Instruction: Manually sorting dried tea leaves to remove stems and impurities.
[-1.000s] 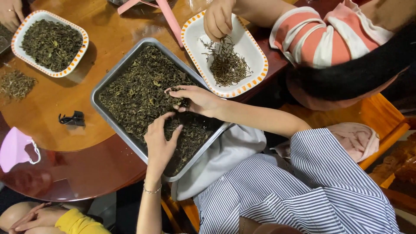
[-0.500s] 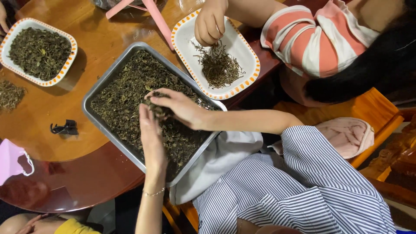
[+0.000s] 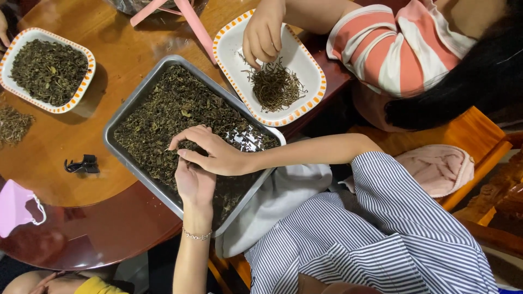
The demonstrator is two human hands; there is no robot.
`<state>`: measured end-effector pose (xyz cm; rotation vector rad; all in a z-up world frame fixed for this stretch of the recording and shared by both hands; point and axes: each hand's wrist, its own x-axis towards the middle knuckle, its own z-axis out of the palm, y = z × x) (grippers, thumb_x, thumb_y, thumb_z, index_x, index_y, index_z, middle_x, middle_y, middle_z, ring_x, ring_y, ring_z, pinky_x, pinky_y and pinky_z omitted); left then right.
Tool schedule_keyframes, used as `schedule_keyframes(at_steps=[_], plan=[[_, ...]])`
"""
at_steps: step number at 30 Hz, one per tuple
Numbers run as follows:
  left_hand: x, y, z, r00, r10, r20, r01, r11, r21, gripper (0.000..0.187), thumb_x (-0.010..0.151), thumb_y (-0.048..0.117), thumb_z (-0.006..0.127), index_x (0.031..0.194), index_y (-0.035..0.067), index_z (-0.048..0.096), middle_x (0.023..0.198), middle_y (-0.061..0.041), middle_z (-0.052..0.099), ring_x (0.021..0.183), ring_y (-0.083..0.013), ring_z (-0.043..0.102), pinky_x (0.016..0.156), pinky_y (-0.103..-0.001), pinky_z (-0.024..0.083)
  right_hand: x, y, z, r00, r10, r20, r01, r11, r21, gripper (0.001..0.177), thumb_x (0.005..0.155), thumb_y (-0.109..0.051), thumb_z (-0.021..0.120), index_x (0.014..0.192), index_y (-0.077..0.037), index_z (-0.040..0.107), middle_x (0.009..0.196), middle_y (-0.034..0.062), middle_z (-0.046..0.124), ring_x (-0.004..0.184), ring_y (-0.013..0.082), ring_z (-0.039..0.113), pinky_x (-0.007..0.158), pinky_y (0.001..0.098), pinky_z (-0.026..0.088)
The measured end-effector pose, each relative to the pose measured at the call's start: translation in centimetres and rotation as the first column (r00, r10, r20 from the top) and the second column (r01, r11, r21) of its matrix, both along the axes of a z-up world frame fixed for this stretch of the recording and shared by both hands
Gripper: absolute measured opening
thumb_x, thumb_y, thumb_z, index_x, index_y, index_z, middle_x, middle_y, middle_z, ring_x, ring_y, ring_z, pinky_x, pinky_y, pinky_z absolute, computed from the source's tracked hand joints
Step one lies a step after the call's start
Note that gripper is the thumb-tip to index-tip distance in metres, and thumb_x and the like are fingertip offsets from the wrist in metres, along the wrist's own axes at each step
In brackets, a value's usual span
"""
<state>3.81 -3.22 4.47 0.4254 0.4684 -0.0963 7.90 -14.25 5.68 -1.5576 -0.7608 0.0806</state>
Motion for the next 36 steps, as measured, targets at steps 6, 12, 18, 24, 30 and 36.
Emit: schedule_keyframes(at_steps=[6,12,18,24,30,36], plan=[[0.0,0.6,-0.7,0.996,0.082,0.024,-0.074,0.965,-0.252,0.041,0.108,0.014,0.036,0.143,-0.004,0.046,0.148,-0.025,0.048,0.143,-0.035,0.041,0.124,-0.045,0.031,0.4,-0.3,-1.1,0.994,0.054,0.098,-0.05,0.997,-0.051,0.027,0.099,-0.007,0.046,0.117,-0.015,0.063,0.118,0.004,0.06,0.124,0.0237,0.045,0.116,0.0482,0.033],[0.6,1.5,-3.1,0.993,0.071,-0.096,-0.072,0.997,-0.002,0.031,0.106,0.018,0.047,0.13,0.005,0.06,0.127,-0.013,0.064,0.121,-0.0225,0.06,0.107,-0.037,0.049,1.1,-0.5,-2.0,0.973,0.029,0.228,-0.005,0.994,-0.105,0.014,0.1,-0.018,0.057,0.111,-0.012,0.064,0.125,0.0061,0.055,0.13,0.026,0.043,0.118,0.0529,0.025],[1.1,1.7,-5.5,0.987,0.133,-0.085,-0.137,0.99,-0.041,0.03,0.095,0.011,0.062,0.123,0.003,0.065,0.124,-0.016,0.068,0.118,-0.0232,0.063,0.107,-0.033,0.05,2.8,-1.5,-0.1,0.918,-0.084,0.388,0.079,0.996,0.028,0.014,0.102,-0.016,0.065,0.098,-0.01,0.078,0.097,0.0019,0.074,0.11,0.0254,0.061,0.103,0.0382,0.046],[1.1,1.1,-5.3,0.949,0.007,0.314,0.073,0.967,-0.243,0.049,0.111,0.027,0.044,0.151,0.0,0.044,0.158,-0.015,0.043,0.141,-0.0245,0.047,0.124,-0.035,0.034,5.8,-4.9,0.3,0.922,0.188,0.337,-0.147,0.979,-0.144,0.014,0.102,-0.01,0.069,0.109,-0.001,0.077,0.106,0.0134,0.077,0.096,0.0271,0.068,0.092,0.0404,0.05],[0.7,-0.3,1.6,0.975,0.135,0.179,-0.091,0.968,-0.236,0.06,0.107,0.032,0.028,0.161,0.004,0.024,0.17,-0.018,0.021,0.157,-0.029,0.021,0.13,-0.037,0.018,6.0,-7.1,1.8,0.934,0.134,0.33,-0.041,0.962,-0.272,0.003,0.109,0.002,0.076,0.109,0.002,0.08,0.096,0.0141,0.077,0.085,0.0202,0.068,0.084,0.0344,0.055],[-0.1,-0.7,5.1,0.987,0.089,0.133,-0.059,0.975,-0.215,0.063,0.108,0.037,0.023,0.164,0.007,0.022,0.172,-0.015,0.021,0.159,-0.025,0.02,0.131,-0.037,0.015,5.1,-7.4,3.3,0.936,0.176,0.305,-0.076,0.947,-0.313,0.005,0.113,0.007,0.078,0.117,0.009,0.078,0.106,0.019,0.075,0.083,0.0208,0.063,0.078,0.0316,0.052]])
